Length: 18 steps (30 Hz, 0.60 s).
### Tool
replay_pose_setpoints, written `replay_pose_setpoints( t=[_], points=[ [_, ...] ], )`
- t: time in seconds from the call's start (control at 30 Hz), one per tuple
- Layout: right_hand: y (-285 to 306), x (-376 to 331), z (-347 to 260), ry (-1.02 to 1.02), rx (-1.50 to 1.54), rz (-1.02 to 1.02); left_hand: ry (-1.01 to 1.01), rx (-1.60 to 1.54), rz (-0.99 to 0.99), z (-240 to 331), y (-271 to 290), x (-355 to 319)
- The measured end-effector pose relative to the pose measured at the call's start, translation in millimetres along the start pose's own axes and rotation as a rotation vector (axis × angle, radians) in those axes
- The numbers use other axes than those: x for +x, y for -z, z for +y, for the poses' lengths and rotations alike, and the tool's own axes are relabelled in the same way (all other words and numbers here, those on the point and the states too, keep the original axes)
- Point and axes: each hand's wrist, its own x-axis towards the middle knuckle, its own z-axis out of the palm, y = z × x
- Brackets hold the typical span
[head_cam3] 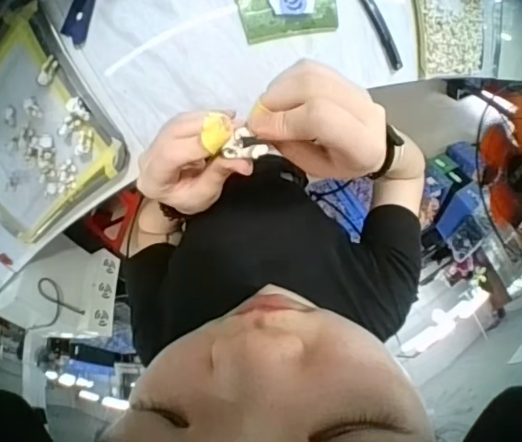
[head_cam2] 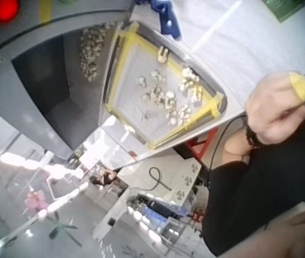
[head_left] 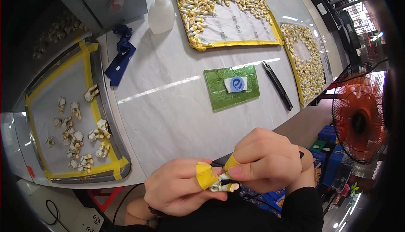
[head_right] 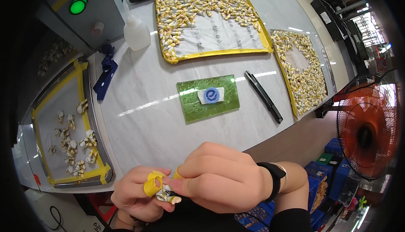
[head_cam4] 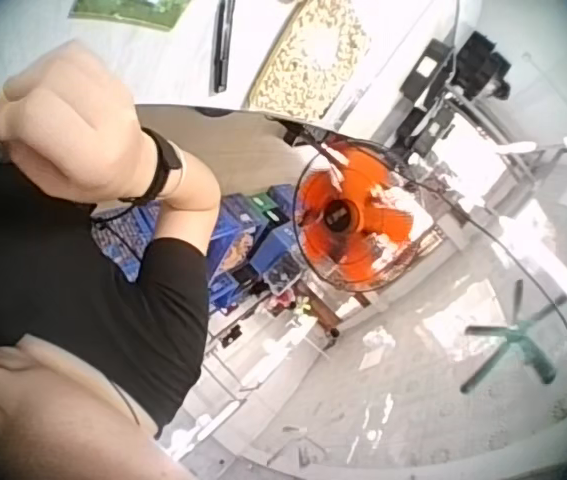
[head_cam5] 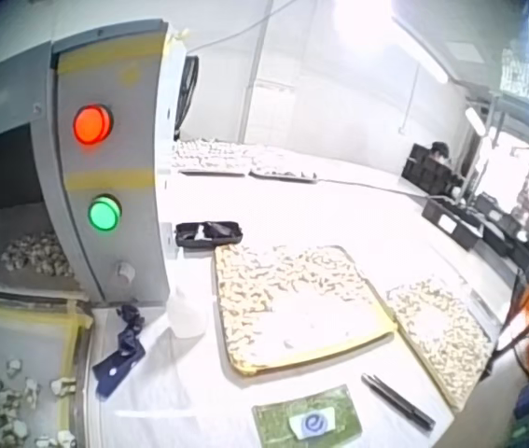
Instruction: The person sits at a workstation and repeatedly picks up small white and yellow components from trays. They manipulate the parts with their hands, which are protected by yellow finger cots, and place the assembled units into a yellow-framed tray on the left. The process involves picking, aligning, and inserting components one by one.
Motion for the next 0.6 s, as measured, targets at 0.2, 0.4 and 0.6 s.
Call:
replay_pose_setpoints(
  t=[0.2, 0.4, 0.6],
  points=[
    [-1.9, 4.7, 1.5, 0.057, -0.017, 0.003, -0.016, 0.138, 0.014, 6.9, 0.6, -0.5],
    [-2.7, 3.5, -0.8, 0.039, 0.001, 0.018, -0.059, 0.161, -0.006, 8.3, 1.4, 0.2],
    [0.6, 4.6, 2.3, 0.044, 0.023, -0.004, -0.063, 0.212, -0.028, 10.5, 1.3, 1.6]
  ],
)
